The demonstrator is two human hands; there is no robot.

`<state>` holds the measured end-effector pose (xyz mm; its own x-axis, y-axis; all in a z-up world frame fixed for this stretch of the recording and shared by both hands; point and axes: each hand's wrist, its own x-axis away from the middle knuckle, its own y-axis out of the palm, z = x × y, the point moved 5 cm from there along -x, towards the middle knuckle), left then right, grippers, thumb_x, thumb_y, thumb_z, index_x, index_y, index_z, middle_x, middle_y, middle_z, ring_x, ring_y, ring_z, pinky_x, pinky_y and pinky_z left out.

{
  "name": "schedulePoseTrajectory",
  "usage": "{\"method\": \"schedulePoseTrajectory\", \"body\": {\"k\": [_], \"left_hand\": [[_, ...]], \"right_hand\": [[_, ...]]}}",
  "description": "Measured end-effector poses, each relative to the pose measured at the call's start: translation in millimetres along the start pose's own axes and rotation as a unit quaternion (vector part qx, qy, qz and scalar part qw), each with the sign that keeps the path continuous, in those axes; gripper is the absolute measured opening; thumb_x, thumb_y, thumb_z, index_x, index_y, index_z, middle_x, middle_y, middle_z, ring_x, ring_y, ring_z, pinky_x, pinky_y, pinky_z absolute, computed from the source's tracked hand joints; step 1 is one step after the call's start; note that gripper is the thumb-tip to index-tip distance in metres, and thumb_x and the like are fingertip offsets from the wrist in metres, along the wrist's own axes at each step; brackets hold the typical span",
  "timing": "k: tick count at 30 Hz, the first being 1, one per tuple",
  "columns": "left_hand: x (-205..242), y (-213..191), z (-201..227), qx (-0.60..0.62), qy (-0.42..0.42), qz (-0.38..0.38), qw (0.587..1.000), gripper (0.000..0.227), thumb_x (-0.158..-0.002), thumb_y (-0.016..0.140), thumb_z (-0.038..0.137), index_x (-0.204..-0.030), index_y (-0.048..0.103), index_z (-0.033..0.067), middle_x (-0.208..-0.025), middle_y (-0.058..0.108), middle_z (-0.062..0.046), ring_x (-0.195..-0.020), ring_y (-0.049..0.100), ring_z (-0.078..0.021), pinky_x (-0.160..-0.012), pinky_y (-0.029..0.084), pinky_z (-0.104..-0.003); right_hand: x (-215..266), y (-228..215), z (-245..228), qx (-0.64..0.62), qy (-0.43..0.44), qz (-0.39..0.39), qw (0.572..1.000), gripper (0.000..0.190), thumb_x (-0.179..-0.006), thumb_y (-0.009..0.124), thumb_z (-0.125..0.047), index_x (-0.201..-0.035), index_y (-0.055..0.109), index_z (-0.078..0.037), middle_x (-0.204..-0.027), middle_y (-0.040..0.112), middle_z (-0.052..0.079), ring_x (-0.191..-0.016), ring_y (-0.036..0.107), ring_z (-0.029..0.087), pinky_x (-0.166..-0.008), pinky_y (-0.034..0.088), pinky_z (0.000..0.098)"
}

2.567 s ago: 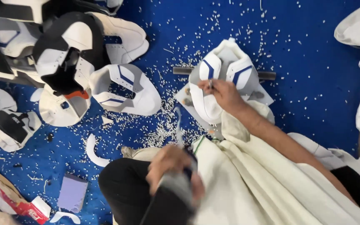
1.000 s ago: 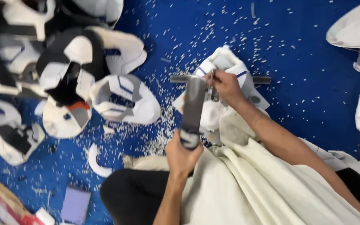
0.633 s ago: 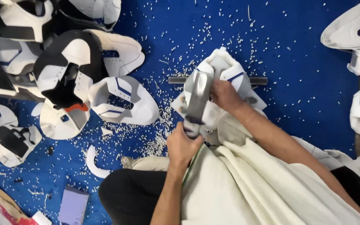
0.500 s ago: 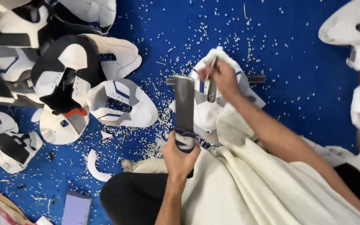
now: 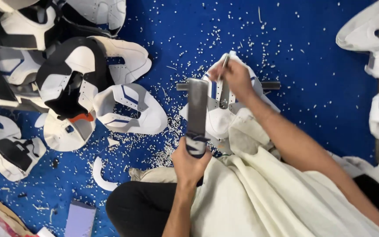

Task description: Using a punch tool and hammer to create holes in shoe upper components for assembly.

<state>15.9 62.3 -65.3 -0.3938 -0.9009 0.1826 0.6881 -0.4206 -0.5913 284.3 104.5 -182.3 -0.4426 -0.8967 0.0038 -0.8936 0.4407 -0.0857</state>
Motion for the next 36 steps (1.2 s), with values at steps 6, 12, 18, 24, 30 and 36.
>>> {"method": "schedulePoseTrajectory", "body": {"k": [6,12,18,24,30,36], "left_hand": [[14,-71,92,0.148,0.193,0.109,0.964,0.046,-0.068,0.083,0.016,-0.101,0.055,0.0007,-0.073,0.065,-0.005,-0.059,0.063,-0.0147,-0.059,0.051,-0.028],[-28,-12,36,0.097,0.192,0.027,0.976,0.034,-0.067,0.074,0.010,-0.096,0.058,0.0032,-0.088,0.068,-0.012,-0.078,0.069,-0.0277,-0.075,0.056,-0.036],[38,-34,-35,-0.157,-0.134,-0.134,0.969,0.049,-0.068,0.082,0.034,-0.105,0.067,0.0049,-0.085,0.077,-0.015,-0.080,0.075,-0.0329,-0.074,0.058,-0.042],[45,-61,-52,-0.414,-0.013,-0.152,0.897,0.070,-0.069,0.081,0.053,-0.121,0.064,0.0094,-0.116,0.065,-0.019,-0.111,0.060,-0.0413,-0.088,0.048,-0.053],[-84,25,-21,-0.290,0.111,-0.073,0.948,0.066,-0.082,0.078,0.046,-0.127,0.063,0.0002,-0.122,0.061,-0.025,-0.113,0.056,-0.0447,-0.092,0.045,-0.056],[-181,102,-8,0.033,0.029,-0.045,0.998,0.042,-0.070,0.083,0.005,-0.108,0.067,-0.0025,-0.105,0.069,-0.015,-0.095,0.066,-0.0268,-0.087,0.053,-0.039]], "right_hand": [[-7,-2,2,-0.055,0.090,0.015,0.994,0.009,-0.103,0.056,-0.002,-0.098,0.063,0.000,-0.101,0.077,0.010,-0.094,0.076,0.018,-0.083,0.062,0.0310],[22,8,-56,0.160,-0.156,-0.009,0.975,0.016,-0.095,0.058,0.006,-0.108,0.067,0.004,-0.105,0.075,0.017,-0.097,0.074,0.024,-0.084,0.061,0.0360],[11,-46,12,-0.160,0.029,0.123,0.979,0.015,-0.101,0.048,0.000,-0.103,0.064,0.001,-0.105,0.074,0.019,-0.095,0.075,0.026,-0.090,0.064,0.0402],[58,-105,45,-0.295,0.097,0.244,0.919,0.020,-0.096,0.047,0.000,-0.101,0.067,0.000,-0.088,0.069,0.011,-0.072,0.064,0.017,-0.070,0.052,0.0299],[112,-158,72,-0.126,0.141,0.301,0.935,0.022,-0.089,0.055,0.009,-0.097,0.074,0.000,-0.076,0.056,0.001,-0.058,0.037,0.009,-0.051,0.026,0.0276],[72,-235,-2,0.408,0.004,0.254,0.877,0.026,-0.085,0.074,-0.004,-0.109,0.072,-0.014,-0.109,0.068,0.006,-0.094,0.067,0.024,-0.078,0.054,0.0387]]}}
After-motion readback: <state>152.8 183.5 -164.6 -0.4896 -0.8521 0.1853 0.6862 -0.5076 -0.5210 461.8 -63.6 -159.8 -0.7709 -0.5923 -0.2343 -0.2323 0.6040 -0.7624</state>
